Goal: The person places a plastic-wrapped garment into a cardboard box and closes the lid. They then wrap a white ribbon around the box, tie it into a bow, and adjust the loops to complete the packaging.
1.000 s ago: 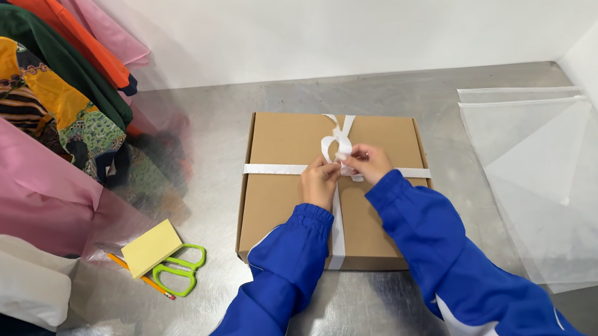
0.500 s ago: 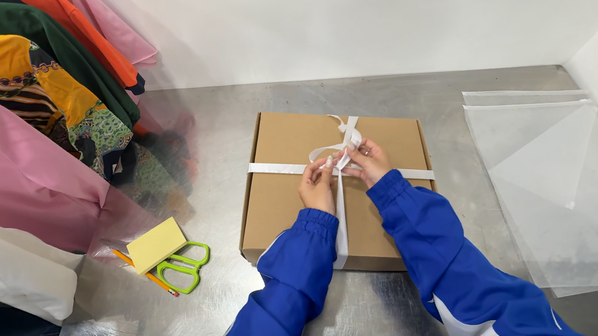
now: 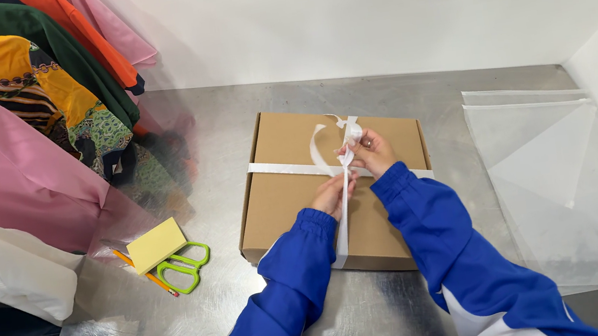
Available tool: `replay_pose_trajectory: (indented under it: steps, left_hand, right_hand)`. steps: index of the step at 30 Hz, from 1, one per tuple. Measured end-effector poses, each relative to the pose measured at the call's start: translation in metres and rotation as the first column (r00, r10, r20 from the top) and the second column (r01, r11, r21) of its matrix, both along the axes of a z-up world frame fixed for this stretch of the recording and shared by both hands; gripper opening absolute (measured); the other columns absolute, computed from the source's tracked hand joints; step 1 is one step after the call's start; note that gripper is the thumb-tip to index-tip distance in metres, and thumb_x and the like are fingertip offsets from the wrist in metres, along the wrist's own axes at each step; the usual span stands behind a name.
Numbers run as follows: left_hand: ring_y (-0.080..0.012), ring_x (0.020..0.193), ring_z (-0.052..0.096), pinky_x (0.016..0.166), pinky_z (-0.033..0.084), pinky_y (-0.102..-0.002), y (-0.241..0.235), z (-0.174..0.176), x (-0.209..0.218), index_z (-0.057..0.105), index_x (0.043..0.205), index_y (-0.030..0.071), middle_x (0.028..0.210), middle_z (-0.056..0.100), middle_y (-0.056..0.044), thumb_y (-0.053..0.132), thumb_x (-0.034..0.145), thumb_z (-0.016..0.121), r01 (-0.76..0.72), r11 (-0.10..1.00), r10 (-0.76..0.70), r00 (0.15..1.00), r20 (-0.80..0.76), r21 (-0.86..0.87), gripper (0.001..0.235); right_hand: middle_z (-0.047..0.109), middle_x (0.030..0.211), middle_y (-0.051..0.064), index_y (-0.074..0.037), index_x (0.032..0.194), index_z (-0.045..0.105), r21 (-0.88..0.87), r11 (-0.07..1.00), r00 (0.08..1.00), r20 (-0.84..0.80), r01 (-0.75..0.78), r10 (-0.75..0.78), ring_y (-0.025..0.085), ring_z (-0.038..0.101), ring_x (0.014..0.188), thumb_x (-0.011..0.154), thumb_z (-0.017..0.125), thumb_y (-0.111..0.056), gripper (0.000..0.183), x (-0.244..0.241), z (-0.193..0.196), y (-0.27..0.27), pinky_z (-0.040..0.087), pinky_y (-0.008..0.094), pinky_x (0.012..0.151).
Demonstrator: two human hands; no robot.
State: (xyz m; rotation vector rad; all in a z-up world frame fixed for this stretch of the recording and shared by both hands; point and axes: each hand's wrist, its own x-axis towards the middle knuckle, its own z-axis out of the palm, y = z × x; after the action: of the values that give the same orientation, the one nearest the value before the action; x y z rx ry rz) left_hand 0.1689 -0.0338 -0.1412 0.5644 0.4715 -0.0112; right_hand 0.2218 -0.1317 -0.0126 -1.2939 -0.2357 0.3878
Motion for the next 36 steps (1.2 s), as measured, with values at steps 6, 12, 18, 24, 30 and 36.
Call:
replay_pose_trajectory:
  steps: [6, 12, 18, 24, 30, 36]
  left_hand:
    - [0.0001, 0.063, 0.067, 0.050, 0.055, -0.004, 0.015, 0.063, -0.021, 0.067, 0.117, -0.001, 0.099, 0.076, -0.013, 0.007, 0.095, 0.070, 0.370, 0.896, -0.408, 0.904, 0.128, 0.244, 0.024]
    - [0.0037, 0.049, 0.052, 0.037, 0.037, -0.003, 0.022, 0.066, -0.020, 0.068, 0.115, 0.001, 0.087, 0.074, -0.015, 0.012, 0.092, 0.078, 0.387, 0.877, -0.431, 0.896, 0.111, 0.284, 0.027]
    - [-0.0086, 0.070, 0.073, 0.059, 0.062, -0.015, 0.030, 0.050, -0.013, 0.067, 0.119, -0.003, 0.098, 0.074, -0.017, 0.006, 0.092, 0.075, 0.402, 0.849, -0.457, 0.885, 0.094, 0.343, 0.029]
    - [-0.0369, 0.100, 0.073, 0.086, 0.064, -0.046, 0.040, 0.053, -0.007, 0.061, 0.128, -0.003, 0.118, 0.068, -0.028, 0.015, 0.101, 0.064, 0.419, 0.824, -0.445, 0.895, -0.022, 0.381, 0.033]
    - [-0.0238, 0.098, 0.068, 0.089, 0.061, -0.047, 0.057, 0.095, 0.013, 0.061, 0.122, 0.008, 0.107, 0.064, -0.009, 0.061, 0.095, 0.068, 0.085, 0.948, -0.091, 0.996, 0.006, 0.308, 0.060]
    - [-0.0181, 0.113, 0.064, 0.091, 0.054, -0.038, 0.069, 0.095, 0.043, 0.067, 0.117, 0.016, 0.124, 0.070, -0.002, 0.026, 0.100, 0.067, -0.077, 0.986, 0.042, 0.974, 0.223, 0.150, 0.020]
  right_hand:
    - [0.069, 0.090, 0.003, -0.014, 0.105, 0.057, -0.193, 0.977, 0.988, 0.108, -0.091, 0.113, 0.014, 0.073, 0.082, 0.099, 0.069, -0.023, 0.016, 0.004, 0.014, -0.011, 0.066, 0.032, 0.058]
    - [0.073, 0.084, 0.012, -0.011, 0.101, 0.058, -0.405, 0.906, 0.933, 0.265, -0.121, 0.243, 0.020, 0.074, 0.071, 0.102, 0.064, -0.018, 0.010, 0.015, 0.014, -0.002, 0.063, 0.029, 0.046]
    - [0.068, 0.073, 0.009, -0.015, 0.105, 0.050, -0.467, 0.880, 0.938, 0.261, -0.085, 0.230, 0.018, 0.069, 0.060, 0.107, 0.052, -0.022, 0.008, 0.013, 0.004, 0.010, 0.061, 0.030, 0.043]
    - [0.063, 0.070, 0.005, -0.015, 0.103, 0.046, -0.602, 0.798, 0.901, 0.344, -0.004, 0.265, 0.022, 0.062, 0.063, 0.108, 0.045, -0.025, 0.011, 0.029, -0.057, 0.019, 0.056, 0.038, 0.057]
    - [0.068, 0.064, 0.004, -0.019, 0.103, 0.051, -0.713, 0.685, 0.760, 0.527, 0.150, 0.381, 0.032, 0.069, 0.073, 0.106, 0.054, -0.031, 0.013, 0.022, -0.037, 0.018, 0.056, 0.044, 0.074]
    - [0.064, 0.089, 0.010, -0.015, 0.102, 0.052, -0.627, 0.730, 0.602, 0.702, 0.272, 0.380, 0.035, 0.065, 0.083, 0.102, 0.060, -0.021, 0.010, 0.035, -0.061, 0.016, 0.055, 0.043, 0.077]
